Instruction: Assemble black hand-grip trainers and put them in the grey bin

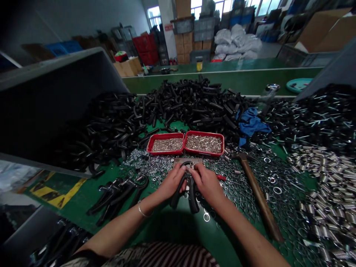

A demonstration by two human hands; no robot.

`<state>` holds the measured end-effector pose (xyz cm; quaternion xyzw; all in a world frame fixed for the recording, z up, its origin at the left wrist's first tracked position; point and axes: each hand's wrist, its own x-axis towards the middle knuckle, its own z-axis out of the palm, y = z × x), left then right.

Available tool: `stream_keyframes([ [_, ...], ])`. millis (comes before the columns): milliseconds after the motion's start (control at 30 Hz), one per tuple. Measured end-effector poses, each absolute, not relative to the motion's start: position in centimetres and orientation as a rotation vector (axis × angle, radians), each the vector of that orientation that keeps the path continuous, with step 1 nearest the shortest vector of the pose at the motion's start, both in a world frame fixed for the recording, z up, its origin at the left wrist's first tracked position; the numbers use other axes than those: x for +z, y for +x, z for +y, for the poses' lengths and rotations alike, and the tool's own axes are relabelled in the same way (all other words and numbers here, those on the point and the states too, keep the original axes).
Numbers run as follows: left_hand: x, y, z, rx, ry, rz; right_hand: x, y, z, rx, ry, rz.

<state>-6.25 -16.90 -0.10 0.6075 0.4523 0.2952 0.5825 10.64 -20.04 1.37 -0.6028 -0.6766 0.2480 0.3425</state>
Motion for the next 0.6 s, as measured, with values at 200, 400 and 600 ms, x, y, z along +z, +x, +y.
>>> stream_keyframes([
  [200,-0.1,-6.2,-17.3,0.728,1.667,1.142,0.5,10.4,-20.4,0.691,-1.543,-1.682],
  [400,0.0,-6.9,-17.8,0.658,1.868,1.286,0.8,10.2,-21.1,0.805,-1.494,-1.688],
  [600,0.4,-7.3,-18.3,0.636,1.874,1.301,2.4,10.4,-21.0,0.898,-1.456,-1.702],
])
